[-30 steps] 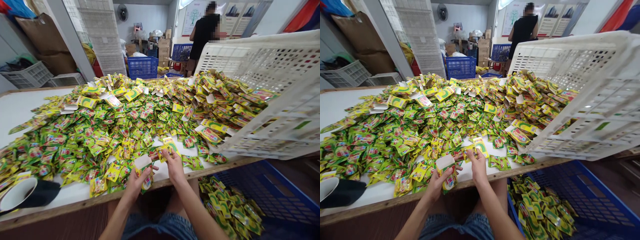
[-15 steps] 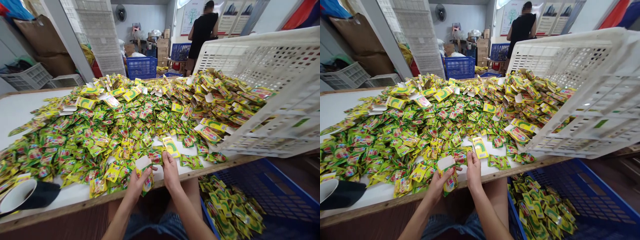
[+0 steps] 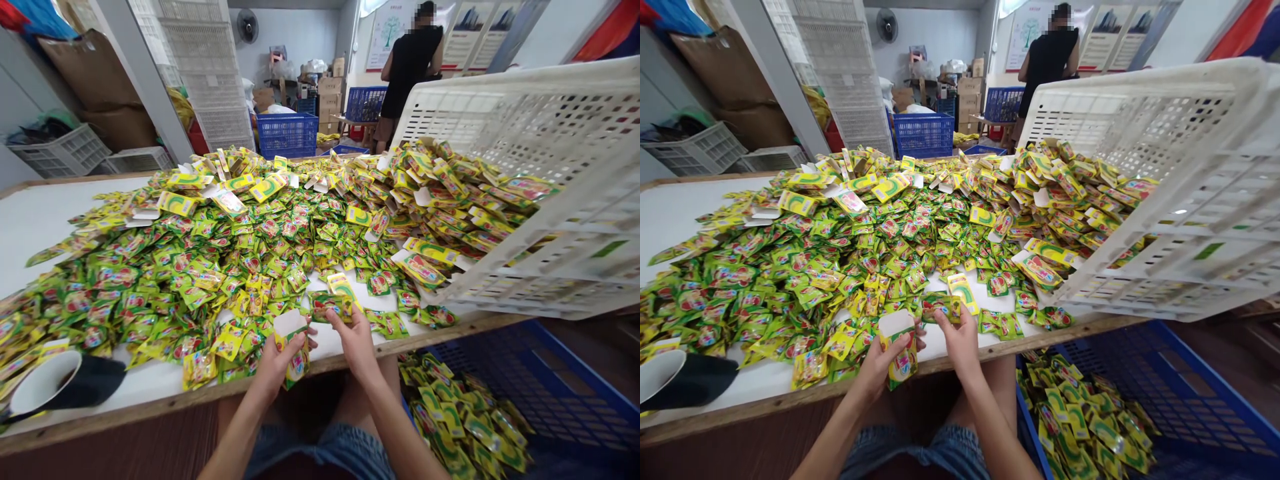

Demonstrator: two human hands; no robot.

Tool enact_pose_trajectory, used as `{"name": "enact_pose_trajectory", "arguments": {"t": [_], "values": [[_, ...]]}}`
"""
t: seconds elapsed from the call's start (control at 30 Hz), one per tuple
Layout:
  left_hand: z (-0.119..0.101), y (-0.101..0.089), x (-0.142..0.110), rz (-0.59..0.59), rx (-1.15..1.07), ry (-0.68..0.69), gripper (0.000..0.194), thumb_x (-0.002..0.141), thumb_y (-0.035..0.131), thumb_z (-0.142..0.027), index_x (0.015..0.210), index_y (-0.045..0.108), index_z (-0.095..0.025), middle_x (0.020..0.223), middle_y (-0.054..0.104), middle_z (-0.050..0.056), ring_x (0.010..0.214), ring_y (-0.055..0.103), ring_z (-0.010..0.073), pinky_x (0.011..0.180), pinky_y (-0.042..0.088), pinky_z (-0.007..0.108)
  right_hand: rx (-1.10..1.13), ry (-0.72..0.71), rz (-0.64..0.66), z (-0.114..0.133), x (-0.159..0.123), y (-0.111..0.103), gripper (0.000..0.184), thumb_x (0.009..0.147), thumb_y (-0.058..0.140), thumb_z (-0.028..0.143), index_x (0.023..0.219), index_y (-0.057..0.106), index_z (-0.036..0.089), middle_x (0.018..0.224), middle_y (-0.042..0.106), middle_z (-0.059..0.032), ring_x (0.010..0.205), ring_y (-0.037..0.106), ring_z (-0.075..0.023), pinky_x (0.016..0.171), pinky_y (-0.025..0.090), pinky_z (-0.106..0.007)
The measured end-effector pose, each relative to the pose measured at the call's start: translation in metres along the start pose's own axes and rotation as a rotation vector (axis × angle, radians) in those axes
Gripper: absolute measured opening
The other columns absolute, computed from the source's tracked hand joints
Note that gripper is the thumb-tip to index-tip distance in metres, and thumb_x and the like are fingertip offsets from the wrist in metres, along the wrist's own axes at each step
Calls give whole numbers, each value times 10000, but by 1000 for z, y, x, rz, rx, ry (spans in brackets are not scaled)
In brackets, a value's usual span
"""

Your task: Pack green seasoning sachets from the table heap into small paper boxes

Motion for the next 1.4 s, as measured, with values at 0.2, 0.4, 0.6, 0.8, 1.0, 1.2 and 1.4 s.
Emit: {"name": "enact_pose_trajectory", "arguments": {"t": [0.2,0.4,0.6,0.8,1.0,1.2,1.4], "values": [[-6,10,5,130,89,-21,280,682,710,-362,776,599,-123,632,649,38,558,601,148,561,479,253,-403,-313,377,56,3,21,165,819,576,252,974,588,198,906,633,-38,844,582,-185,743,457,-293],[-12,15,6,93,190,-2,315,653,716,-320,869,570,-143,713,655,26,576,603,153,585,482,273,-933,-519,562,75,-6,39,126,760,588,78,832,558,178,967,519,-65,941,462,-201,806,405,-317],[-9,18,13,79,268,49,201,639,660,-183,828,602,-148,666,657,5,620,600,162,628,471,265,-1105,-545,670,86,-11,47,104,750,618,108,783,553,181,978,507,-61,970,431,-213,820,382,-330],[-15,23,20,156,284,119,167,612,695,-167,757,617,-146,656,632,0,608,554,137,608,439,234,-1040,-482,737,91,-13,36,185,784,605,112,932,575,219,935,576,-9,922,512,-171,879,330,-330],[-18,29,18,257,329,198,194,649,700,-211,822,650,-140,787,661,43,714,573,169,703,446,265,-1060,-478,808,85,-16,32,251,795,580,100,989,592,260,963,557,-20,1006,493,-188,886,326,-320],[-10,24,24,159,344,136,221,632,713,-260,802,642,-138,675,633,7,632,548,146,615,439,236,-1121,-516,773,89,-7,40,163,795,560,103,934,541,184,917,598,-39,899,531,-185,820,315,-311],[3,24,41,162,280,184,219,628,726,-302,730,616,-142,633,593,-10,584,499,118,570,420,217,-1215,-541,700,82,7,42,79,785,622,200,817,554,178,794,636,-27,791,558,-183,779,294,-314]]}}
Point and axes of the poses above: each hand's wrist, its own x-axis towards the middle knuckle, its own y-axis out of the palm, z = x × y, the point moved 6 cm from there along x, towards the middle knuckle
